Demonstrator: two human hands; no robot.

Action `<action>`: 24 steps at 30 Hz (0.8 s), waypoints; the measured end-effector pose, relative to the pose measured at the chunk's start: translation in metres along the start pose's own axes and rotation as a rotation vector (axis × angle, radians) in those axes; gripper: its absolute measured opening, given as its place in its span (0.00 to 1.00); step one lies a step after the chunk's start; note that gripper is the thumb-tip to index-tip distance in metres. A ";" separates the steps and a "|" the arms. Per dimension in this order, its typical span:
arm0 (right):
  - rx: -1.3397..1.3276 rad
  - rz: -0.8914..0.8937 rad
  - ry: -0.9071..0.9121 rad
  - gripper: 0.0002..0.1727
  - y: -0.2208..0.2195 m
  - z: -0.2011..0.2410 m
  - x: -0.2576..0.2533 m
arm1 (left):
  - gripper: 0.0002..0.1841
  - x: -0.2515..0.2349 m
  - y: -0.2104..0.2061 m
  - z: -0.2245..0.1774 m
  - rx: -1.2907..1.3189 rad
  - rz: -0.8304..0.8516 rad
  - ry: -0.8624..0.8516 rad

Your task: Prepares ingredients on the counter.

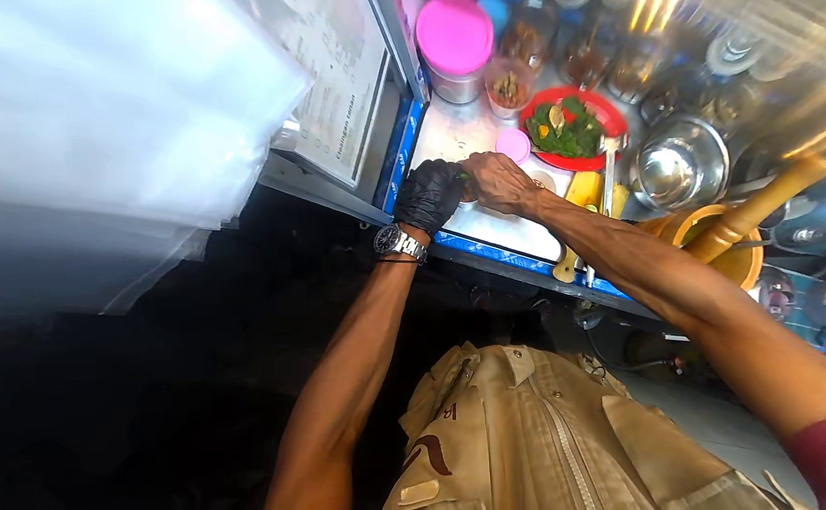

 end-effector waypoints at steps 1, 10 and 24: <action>0.006 0.000 0.001 0.15 0.000 0.000 0.000 | 0.16 0.000 -0.001 0.000 -0.002 0.005 0.003; 0.015 -0.016 0.028 0.14 -0.004 -0.003 -0.001 | 0.17 0.001 0.001 -0.004 -0.001 0.039 0.027; 0.032 0.015 0.024 0.15 0.000 -0.002 0.000 | 0.17 0.001 0.000 -0.005 0.004 0.039 0.029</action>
Point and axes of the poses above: each hand's wrist, its own x-axis away from the middle knuckle, its own y-axis out of the back of the hand, z = x × y, the point moved 2 cm from there along -x, towards the middle knuckle, and after that the axes turned 3 degrees about x, right-handed, at the moved point
